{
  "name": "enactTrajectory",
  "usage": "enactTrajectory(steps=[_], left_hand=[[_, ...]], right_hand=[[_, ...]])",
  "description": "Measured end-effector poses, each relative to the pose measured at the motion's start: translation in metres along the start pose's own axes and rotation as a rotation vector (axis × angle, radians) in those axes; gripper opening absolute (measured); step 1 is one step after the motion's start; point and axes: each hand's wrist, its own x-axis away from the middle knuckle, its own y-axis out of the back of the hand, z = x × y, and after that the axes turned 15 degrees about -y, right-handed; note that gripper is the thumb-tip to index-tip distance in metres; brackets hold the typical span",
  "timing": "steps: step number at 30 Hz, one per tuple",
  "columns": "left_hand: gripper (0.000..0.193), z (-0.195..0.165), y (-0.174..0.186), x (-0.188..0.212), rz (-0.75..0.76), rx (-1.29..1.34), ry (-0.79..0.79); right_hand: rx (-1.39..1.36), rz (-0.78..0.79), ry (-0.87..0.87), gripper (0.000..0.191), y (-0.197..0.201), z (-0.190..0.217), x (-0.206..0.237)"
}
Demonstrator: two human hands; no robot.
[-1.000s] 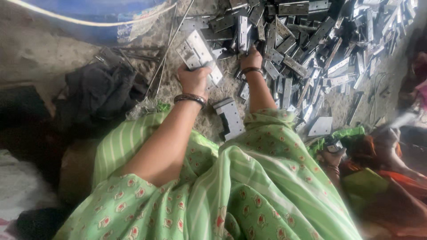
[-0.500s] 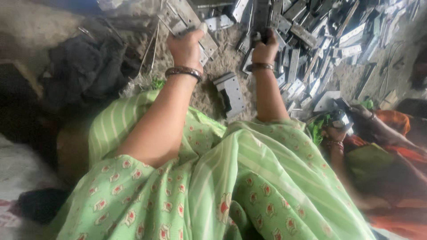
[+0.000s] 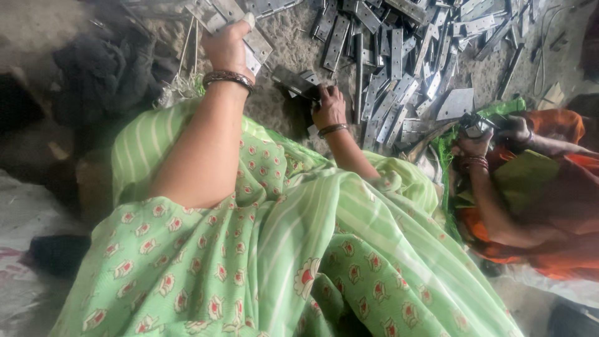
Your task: The person sits on the ground among piles of metal hinge leaves and hinge pins. They pick up hinge leaves, align them, insert a pin into the knuckles by hand to join the leaves, and set the assembled hinge aside, repeating this for one hinge after another.
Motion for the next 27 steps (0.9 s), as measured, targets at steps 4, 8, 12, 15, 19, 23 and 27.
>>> enactTrajectory(steps=[4, 8, 12, 15, 19, 23, 27], left_hand=[[0.065, -0.010, 0.003, 0.006, -0.036, -0.014, -0.099], [0.067, -0.015, 0.005, 0.008, -0.013, -0.024, -0.133], [0.059, -0.014, 0.003, 0.010, 0.045, -0.023, -0.087], [0.055, -0.012, 0.002, 0.011, 0.061, -0.018, -0.062], [0.055, -0.009, 0.006, 0.012, 0.086, -0.076, 0.007], [0.065, -0.009, 0.007, 0.011, 0.050, -0.380, 0.057], [0.058, -0.007, 0.010, 0.016, 0.313, -0.326, 0.129]], right_hand=[[0.012, -0.093, 0.100, 0.047, 0.003, 0.005, -0.003], [-0.004, -0.114, 0.229, 0.042, 0.003, 0.009, 0.001], [-0.078, -0.075, 0.171, 0.036, 0.004, 0.006, 0.005], [-0.224, -0.062, 0.180, 0.028, 0.005, 0.004, 0.007], [-0.524, -0.050, 0.025, 0.022, 0.009, 0.007, 0.006], [-1.354, 0.392, -0.605, 0.027, 0.024, 0.015, 0.005], [-1.360, 0.160, -0.047, 0.022, 0.043, 0.031, 0.011]])
